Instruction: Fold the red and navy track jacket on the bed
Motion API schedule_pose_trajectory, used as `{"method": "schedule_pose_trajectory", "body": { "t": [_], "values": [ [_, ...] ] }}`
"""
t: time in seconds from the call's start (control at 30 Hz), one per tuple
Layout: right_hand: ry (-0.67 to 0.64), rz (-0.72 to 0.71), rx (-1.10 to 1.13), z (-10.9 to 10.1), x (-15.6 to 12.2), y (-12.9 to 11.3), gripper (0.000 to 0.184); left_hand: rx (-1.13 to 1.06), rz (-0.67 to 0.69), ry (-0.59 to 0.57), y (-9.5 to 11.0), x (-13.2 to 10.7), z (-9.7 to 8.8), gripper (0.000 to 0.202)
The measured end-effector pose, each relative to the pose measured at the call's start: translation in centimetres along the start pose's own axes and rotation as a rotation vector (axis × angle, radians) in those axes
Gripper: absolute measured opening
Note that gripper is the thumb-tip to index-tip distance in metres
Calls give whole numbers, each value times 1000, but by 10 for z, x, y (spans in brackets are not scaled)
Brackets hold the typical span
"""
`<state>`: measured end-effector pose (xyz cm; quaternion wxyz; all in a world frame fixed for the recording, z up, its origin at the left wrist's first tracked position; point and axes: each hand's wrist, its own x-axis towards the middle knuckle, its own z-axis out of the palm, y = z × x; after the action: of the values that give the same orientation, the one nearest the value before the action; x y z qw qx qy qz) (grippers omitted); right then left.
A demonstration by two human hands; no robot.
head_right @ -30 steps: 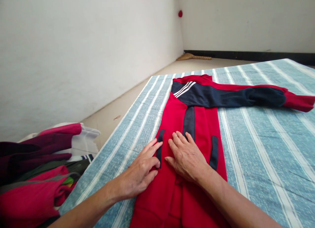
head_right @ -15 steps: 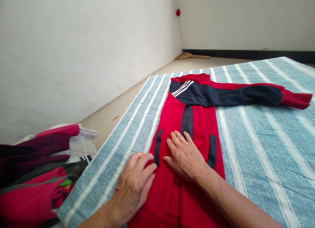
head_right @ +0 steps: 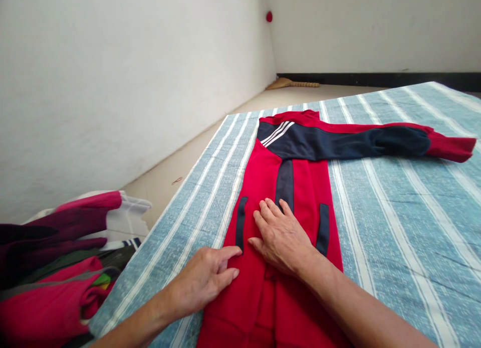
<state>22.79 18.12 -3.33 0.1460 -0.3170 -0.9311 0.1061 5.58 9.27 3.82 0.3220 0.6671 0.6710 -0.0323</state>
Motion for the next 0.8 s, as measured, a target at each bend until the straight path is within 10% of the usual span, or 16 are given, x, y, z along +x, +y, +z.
{"method": "schedule_pose_trajectory", "body": {
  "t": [0.4, 0.8],
  "values": [
    [17, -1, 7, -1, -1, -2, 46, -568, -183, -269, -10, 23, -4, 15],
    [5, 1, 11, -3, 1, -1, 48, -388, -94, -561, -4, 51, -32, 14]
  ]
}}
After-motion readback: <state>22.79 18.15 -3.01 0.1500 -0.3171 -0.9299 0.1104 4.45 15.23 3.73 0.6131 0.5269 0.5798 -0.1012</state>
